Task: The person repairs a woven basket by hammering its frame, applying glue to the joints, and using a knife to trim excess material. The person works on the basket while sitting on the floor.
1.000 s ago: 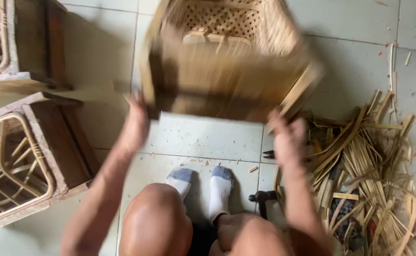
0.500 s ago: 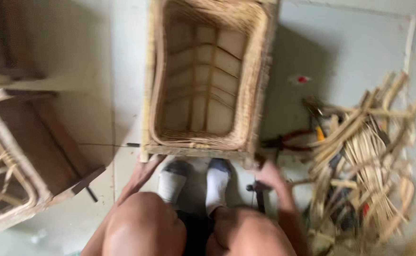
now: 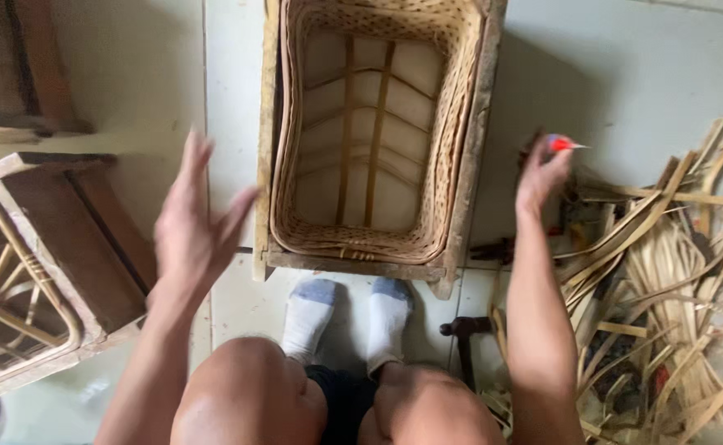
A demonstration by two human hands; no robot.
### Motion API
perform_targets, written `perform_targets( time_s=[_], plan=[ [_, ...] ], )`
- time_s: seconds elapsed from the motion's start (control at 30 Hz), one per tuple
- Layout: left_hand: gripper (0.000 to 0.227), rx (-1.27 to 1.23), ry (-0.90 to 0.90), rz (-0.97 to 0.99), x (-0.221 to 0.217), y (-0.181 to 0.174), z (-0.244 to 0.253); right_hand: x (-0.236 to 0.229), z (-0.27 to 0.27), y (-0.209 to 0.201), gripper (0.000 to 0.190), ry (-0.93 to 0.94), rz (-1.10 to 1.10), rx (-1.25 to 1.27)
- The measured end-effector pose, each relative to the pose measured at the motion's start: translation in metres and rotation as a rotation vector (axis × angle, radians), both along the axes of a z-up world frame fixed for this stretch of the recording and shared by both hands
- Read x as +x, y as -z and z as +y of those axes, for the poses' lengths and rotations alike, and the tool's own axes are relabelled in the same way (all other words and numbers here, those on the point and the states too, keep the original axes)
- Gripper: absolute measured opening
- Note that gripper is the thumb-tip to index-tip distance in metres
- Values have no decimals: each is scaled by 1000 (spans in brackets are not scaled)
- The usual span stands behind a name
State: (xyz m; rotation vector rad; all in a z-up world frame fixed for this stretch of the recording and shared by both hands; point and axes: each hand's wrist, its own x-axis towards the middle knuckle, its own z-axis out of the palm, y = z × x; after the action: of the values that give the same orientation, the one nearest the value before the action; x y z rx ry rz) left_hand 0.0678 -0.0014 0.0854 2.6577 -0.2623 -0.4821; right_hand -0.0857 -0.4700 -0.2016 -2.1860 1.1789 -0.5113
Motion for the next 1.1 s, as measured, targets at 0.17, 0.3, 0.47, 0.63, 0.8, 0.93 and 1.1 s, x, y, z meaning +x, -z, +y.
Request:
perform_targets(
  time_s=[0.17,0.3,0.47,0.63,0.8,0.93,1.1],
  plan=[
    [114,-33,33,93,60,120,-41,-9,66,-157,31,-353,-219,398],
    [70,-270,118,-112,70,209,-18,46,155,-205,34,-722,-114,735],
    [40,-343,143,-199,75,243,-1,127,246,-135,35,-838,295,958],
    [22,-204,58,-138,60,185,-25,164,286,-54,33,-844,472,823],
    [24,-245,119,-275,57,144,-45,184,304,-5,32,-856,532,763],
    [21,-164,64,-120,61,151,-42,182,309,1,32,-850,550,764],
    [19,-206,131,-192,61,157,-36,188,312,-28,34,-850,518,759]
  ],
)
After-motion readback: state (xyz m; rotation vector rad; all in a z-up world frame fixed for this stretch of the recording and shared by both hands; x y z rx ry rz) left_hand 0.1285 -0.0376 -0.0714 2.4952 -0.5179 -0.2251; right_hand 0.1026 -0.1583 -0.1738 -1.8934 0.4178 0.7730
